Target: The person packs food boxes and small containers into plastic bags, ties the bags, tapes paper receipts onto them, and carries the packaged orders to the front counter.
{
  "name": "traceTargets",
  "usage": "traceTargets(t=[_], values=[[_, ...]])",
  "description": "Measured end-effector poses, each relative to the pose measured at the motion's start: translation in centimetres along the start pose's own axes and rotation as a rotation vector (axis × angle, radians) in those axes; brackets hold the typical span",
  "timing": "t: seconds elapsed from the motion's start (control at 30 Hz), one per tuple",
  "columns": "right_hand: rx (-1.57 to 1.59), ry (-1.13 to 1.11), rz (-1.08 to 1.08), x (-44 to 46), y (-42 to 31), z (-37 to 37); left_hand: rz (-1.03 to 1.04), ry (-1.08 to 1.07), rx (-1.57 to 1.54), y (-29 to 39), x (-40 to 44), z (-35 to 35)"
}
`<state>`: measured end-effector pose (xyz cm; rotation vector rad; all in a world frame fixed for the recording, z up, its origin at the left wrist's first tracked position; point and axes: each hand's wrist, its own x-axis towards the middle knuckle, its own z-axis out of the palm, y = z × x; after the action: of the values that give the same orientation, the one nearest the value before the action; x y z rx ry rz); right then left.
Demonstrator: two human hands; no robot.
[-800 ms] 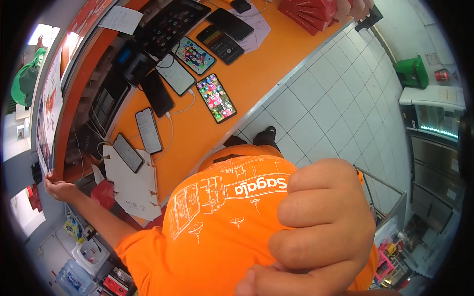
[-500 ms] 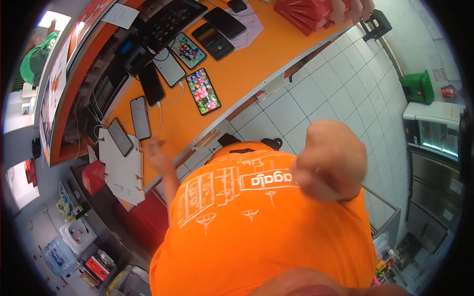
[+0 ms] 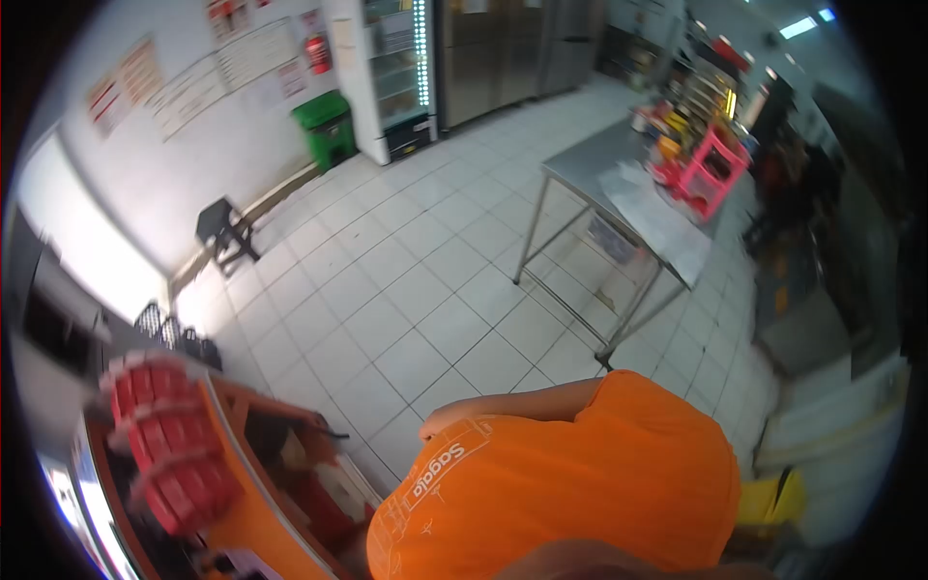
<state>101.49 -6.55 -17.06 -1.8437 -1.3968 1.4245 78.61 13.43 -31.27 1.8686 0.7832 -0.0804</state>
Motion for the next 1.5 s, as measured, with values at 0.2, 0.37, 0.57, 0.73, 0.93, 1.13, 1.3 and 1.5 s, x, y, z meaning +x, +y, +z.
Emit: traceTargets(t=[0.2,0.37,0.57,0.73,0.93,1.13,1.3,1.5], values=[[0.236,0.122,0.051,-3.5,2.7,-6.8,-0.085,-0.279,0.166,3.4,12.0,4.9],[0.551,0.143,0.19,-5.1,5.4,-13.3,-0.152,-0.384,0.301,4.4,21.0,5.8],[0.198,0.468,0.49,-5.3,18.3,-18.9,-0.125,-0.47,0.587,7.2,36.3,2.2],[0.35,0.723,0.826,-9.0,28.2,-17.6,0.402,-0.528,1.135,12.9,55.4,-2.3],[0.939,1.114,1.01,-14.0,30.7,-16.1,0.658,-0.623,0.823,31.3,79.7,13.3],[0.853,1.135,1.004,-14.4,43.6,-16.1,0.063,-0.758,0.222,46.3,78.0,30.3],[0.657,0.966,0.965,-18.5,51.9,-32.2,-0.204,-0.877,0.237,47.0,78.8,36.7],[0.617,1.576,0.85,-33.1,52.1,-57.9,-0.341,-0.838,0.417,48.9,80.8,39.5]])
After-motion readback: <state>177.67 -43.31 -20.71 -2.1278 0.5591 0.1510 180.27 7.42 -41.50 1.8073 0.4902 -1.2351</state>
